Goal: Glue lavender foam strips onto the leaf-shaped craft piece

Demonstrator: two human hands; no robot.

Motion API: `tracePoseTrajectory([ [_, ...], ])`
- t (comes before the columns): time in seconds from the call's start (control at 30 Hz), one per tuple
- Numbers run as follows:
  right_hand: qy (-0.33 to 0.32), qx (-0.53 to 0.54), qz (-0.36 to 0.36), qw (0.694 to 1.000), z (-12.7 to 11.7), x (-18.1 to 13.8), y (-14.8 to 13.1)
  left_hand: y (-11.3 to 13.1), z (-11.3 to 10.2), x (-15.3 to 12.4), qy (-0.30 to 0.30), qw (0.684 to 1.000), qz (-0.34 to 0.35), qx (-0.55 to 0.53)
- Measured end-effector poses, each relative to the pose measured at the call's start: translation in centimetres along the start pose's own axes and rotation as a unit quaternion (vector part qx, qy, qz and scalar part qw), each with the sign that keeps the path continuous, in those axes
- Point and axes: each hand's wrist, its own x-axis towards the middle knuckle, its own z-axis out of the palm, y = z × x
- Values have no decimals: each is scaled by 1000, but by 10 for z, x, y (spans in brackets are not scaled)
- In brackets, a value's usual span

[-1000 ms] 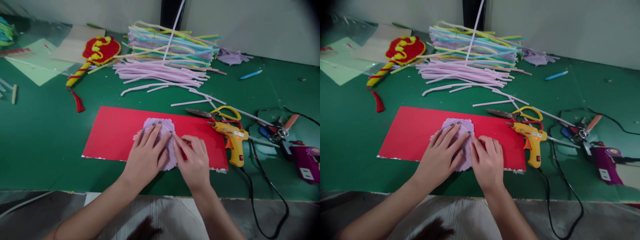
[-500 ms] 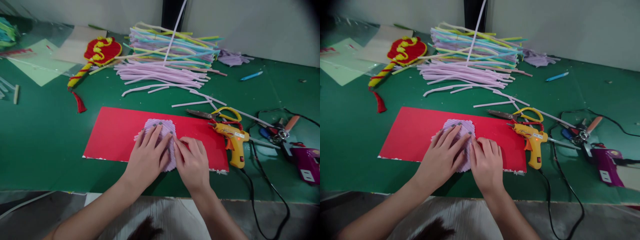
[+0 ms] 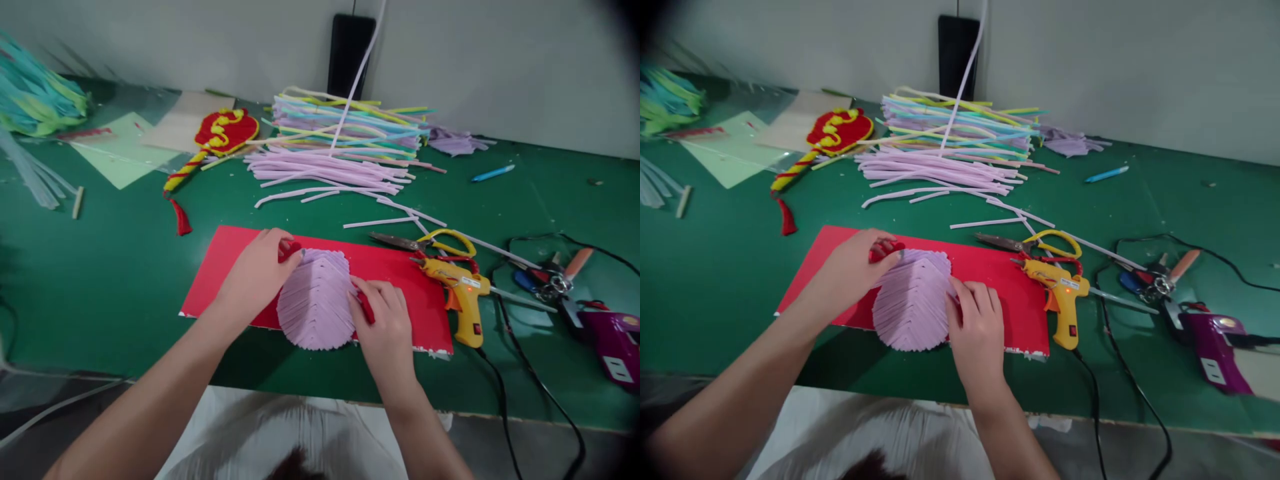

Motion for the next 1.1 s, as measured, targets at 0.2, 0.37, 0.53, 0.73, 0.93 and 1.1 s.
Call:
tracePoseTrajectory([
  [0.2, 12, 8, -1, 1000, 0, -1, 0, 9, -7, 17, -160, 987, 13, -28],
  [0.37, 55, 126, 89, 987, -1, -2, 3, 18, -17, 13, -152, 982, 67, -88],
  [0.53, 62, 291, 167, 940, -4, -3, 5, 24, -19, 9, 12, 934, 25, -356],
  [0.73, -16, 441, 217, 871, -8, 7, -11, 33, 6, -8, 3, 821, -36, -570],
  [0.93, 33, 513, 267, 815, -7, 26, -17, 22, 21, -37, -88, 788, -80, -604],
  [1.1, 11, 506, 290, 812, -5, 37, -11, -3, 13, -51, -74, 863, -36, -499],
])
